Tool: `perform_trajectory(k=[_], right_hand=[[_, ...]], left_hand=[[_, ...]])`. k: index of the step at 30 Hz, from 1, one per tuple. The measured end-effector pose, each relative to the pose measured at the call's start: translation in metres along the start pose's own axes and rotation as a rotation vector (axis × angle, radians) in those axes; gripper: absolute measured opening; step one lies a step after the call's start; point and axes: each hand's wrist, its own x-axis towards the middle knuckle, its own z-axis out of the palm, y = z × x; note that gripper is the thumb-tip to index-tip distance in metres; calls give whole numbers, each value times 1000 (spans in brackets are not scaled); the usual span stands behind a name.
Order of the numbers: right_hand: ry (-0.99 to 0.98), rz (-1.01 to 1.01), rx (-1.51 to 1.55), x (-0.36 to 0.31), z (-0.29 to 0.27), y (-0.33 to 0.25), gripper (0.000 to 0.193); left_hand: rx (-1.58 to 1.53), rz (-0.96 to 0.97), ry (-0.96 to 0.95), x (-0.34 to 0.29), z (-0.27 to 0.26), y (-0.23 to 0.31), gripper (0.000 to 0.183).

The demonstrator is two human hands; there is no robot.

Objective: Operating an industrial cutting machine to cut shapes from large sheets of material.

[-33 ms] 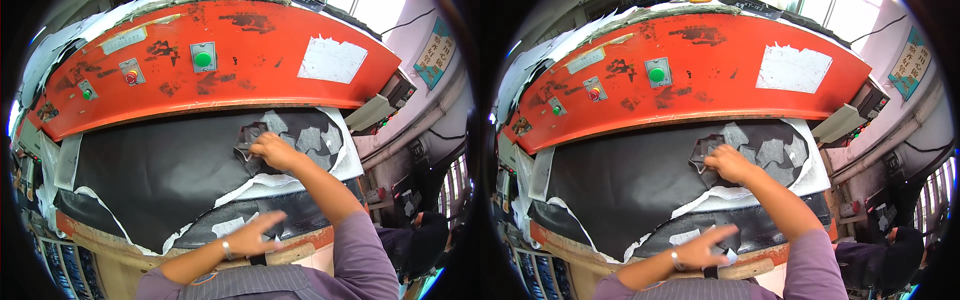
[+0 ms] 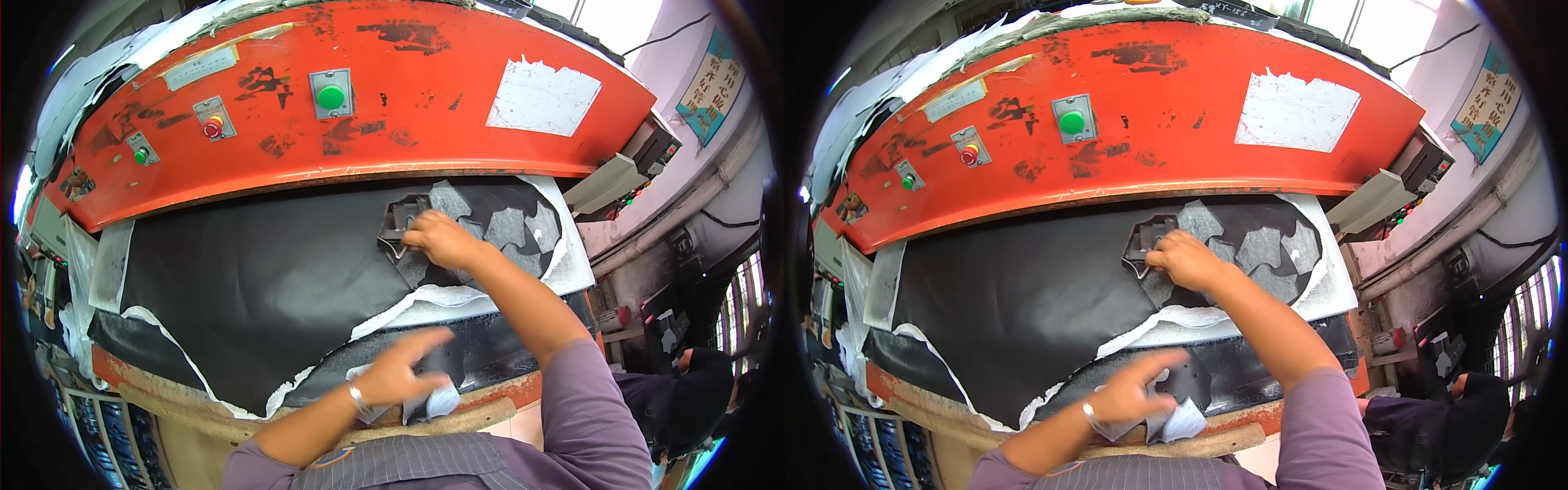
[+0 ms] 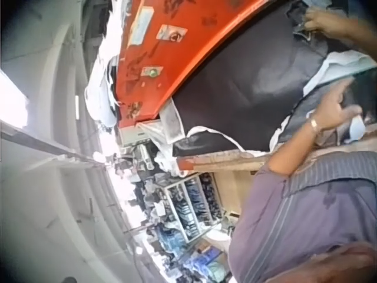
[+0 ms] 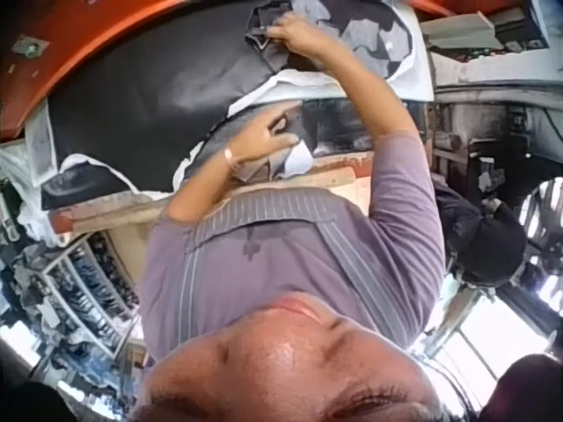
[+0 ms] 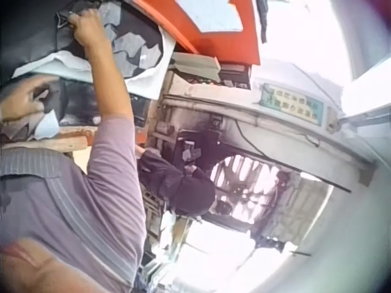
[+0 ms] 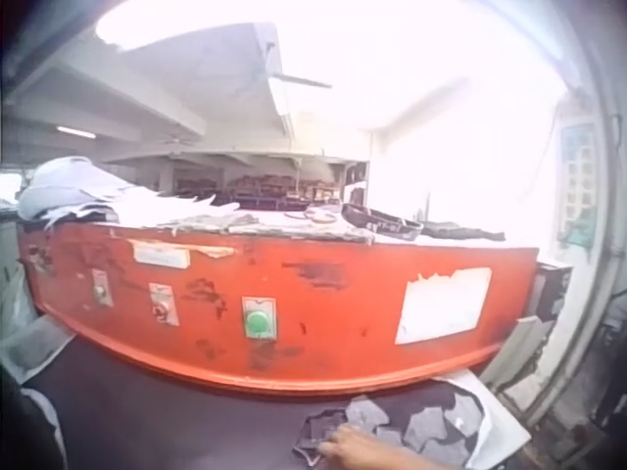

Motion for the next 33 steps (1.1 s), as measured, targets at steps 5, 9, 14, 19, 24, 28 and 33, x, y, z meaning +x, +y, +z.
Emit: perform_trajectory(k=[5,9,14,19,24,28,33], right_hand=[[-24,-100,-43,43,25,32,16],[31,-34,-29,47,30,36,23],[447,445,112,9,49,19,62],[396,739,233,-1,63,16,62],[496,761,174,11,72,18,50],[528,767,99,14,74,21,39],[540,763,1,15,79,26,34]], left_hand=[[508,-163,696,40,-90,-31,60],[722,-241,760,93,-110,-75,86],[807,-302,765,121,-100,-76,89],[871,-270,769,123,-97,-87,86],[924,-233,787,126,-102,-93,85],[765,-251,788,132,-103,-89,82],[701,-269,809,137,-105,-93,81]])
